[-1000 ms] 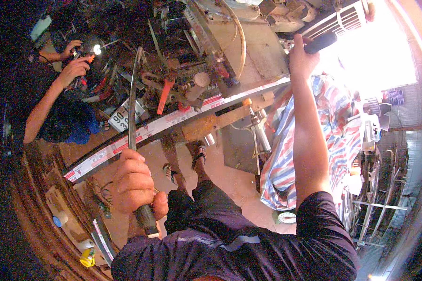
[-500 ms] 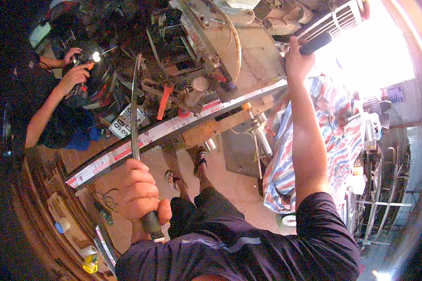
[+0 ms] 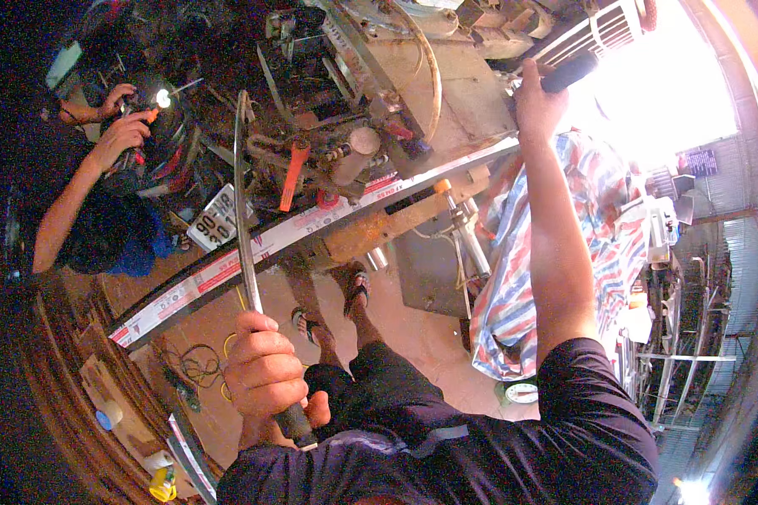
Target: The person uses a long metal bar to turn a crank on a large machine while a coworker uses a power tool on the same machine. The person repeatedly rotates the crank and adjusts their grip on the bar.
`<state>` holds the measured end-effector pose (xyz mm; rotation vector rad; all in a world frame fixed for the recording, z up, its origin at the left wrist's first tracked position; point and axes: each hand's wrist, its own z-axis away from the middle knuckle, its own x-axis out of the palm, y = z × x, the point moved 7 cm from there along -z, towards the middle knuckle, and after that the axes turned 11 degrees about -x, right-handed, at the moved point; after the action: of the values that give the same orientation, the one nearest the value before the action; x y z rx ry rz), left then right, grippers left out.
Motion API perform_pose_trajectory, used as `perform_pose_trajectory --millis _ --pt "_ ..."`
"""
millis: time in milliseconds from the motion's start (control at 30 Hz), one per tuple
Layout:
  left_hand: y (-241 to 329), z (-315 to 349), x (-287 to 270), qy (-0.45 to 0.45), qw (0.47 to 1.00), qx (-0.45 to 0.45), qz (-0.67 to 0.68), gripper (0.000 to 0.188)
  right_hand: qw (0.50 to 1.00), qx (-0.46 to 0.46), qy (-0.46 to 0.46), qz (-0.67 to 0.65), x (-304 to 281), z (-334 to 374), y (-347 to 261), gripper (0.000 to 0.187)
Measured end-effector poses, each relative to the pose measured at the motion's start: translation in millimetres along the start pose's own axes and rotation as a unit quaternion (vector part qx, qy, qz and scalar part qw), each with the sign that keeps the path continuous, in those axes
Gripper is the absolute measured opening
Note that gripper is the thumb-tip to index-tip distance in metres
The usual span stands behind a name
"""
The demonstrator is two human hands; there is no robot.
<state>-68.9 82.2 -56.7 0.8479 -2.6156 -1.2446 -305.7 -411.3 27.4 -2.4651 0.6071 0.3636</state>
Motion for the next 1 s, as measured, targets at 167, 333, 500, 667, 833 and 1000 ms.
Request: perform_pose_trajectory --millis 167,333,500,667,833,1000 --pt "-0.3 10.7 4.2 -0.053 0.999 0.004 -0.012 0.033 1.0 -0.02 0.008 0.006 -1.1 4.6 5.8 0.032" --pt "-1.1 14.1 3.3 -0.074 0.997 -0.001 0.018 0.049 0.987 0.121 0.038 -0.095 3.5 12.0 31.1 0.033" --pt "-1.9 12.6 1.4 -0.083 0.996 -0.005 0.028 0.061 0.993 0.108 0.04 -0.033 0.6 6.4 31.7 0.035" --pt "0.4 14.0 2.0 -0.086 0.995 -0.03 0.029 0.058 0.989 0.126 0.035 -0.064 2.2 8.1 40.4 0.037" --pt "1.3 15.3 3.5 -0.075 0.996 -0.031 0.03 0.06 0.994 0.096 0.039 -0.028 0.4 7.4 34.7 0.033" --pt "5.0 12.0 3.1 -0.07 0.995 -0.058 0.031 0.068 0.999 0.036 0.031 0.005 -0.9 9.9 5.2 0.031"
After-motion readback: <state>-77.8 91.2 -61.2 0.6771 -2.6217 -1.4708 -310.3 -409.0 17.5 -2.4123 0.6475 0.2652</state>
